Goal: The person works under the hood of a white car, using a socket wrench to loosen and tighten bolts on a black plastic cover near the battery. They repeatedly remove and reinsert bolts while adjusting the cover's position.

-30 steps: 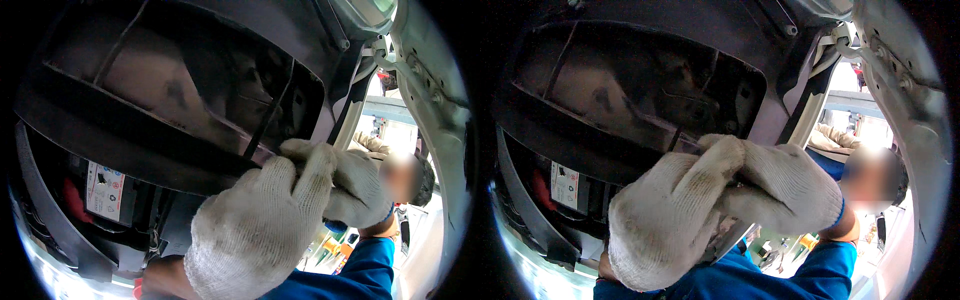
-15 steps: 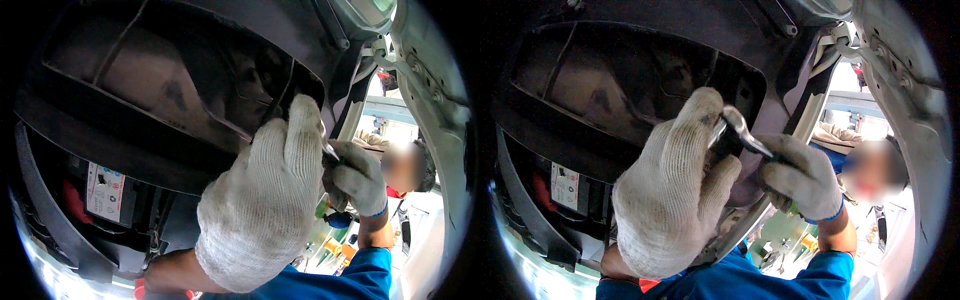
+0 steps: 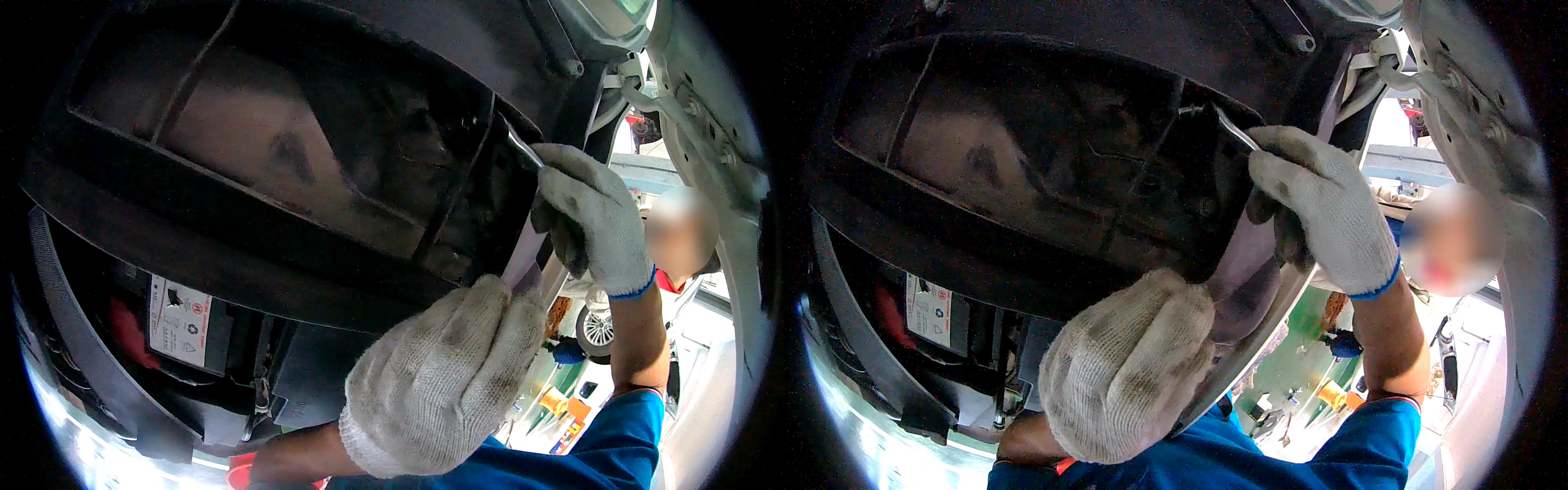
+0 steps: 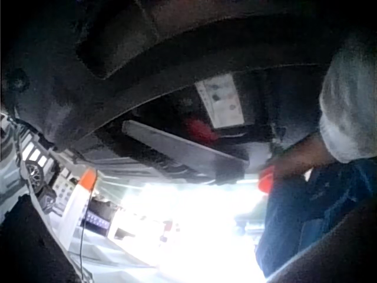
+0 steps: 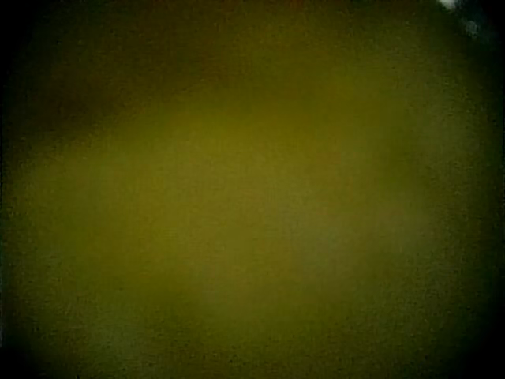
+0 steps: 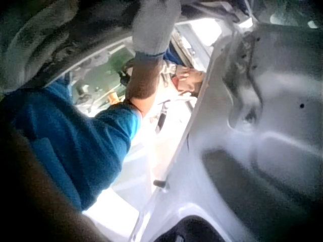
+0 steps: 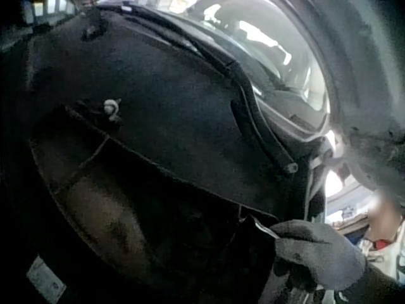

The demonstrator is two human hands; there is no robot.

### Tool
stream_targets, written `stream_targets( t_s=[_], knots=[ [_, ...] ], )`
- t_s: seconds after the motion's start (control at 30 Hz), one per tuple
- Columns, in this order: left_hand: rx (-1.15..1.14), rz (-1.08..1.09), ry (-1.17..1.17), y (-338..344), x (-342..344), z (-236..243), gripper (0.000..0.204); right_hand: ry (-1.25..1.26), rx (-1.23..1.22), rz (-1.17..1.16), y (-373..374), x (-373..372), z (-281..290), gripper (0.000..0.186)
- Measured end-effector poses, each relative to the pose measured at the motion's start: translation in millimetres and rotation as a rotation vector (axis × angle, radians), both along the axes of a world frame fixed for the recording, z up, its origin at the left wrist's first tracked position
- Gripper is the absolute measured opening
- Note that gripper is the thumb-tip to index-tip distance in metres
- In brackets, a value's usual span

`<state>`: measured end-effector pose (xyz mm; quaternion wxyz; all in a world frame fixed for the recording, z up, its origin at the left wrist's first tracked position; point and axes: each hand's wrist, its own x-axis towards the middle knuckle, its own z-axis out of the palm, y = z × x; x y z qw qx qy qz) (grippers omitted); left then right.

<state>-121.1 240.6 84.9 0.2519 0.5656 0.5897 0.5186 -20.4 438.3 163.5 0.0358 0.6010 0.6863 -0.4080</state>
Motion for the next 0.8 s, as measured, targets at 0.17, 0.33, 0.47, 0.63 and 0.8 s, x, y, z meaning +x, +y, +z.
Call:
stream_targets(
  t_s=[0.17,0.33,0.47,0.63,0.8],
  knots=[
    [0.022,-0.022,-0.065,3.1,-1.1,-5.8,0.056,-0.099,0.070,0.050,-3.9,-13.4,1.2,0.039],
    [0.036,-0.080,-0.151,2.6,-7.6,-5.1,0.053,-0.137,0.415,0.342,-5.0,1.8,-17.7,0.038],
    [0.106,-0.031,-0.177,4.4,-3.5,-12.9,0.050,-0.351,0.691,0.512,-13.9,-0.1,-28.2,0.036],
    [0.164,-0.047,-0.151,4.0,-5.6,-19.3,0.050,-0.436,0.943,0.679,-21.7,0.6,-36.3,0.036],
    [0.177,-0.021,-0.106,3.8,-6.2,-19.5,0.052,-0.516,1.074,0.804,-26.5,-1.8,-38.7,0.037]
  ],
)
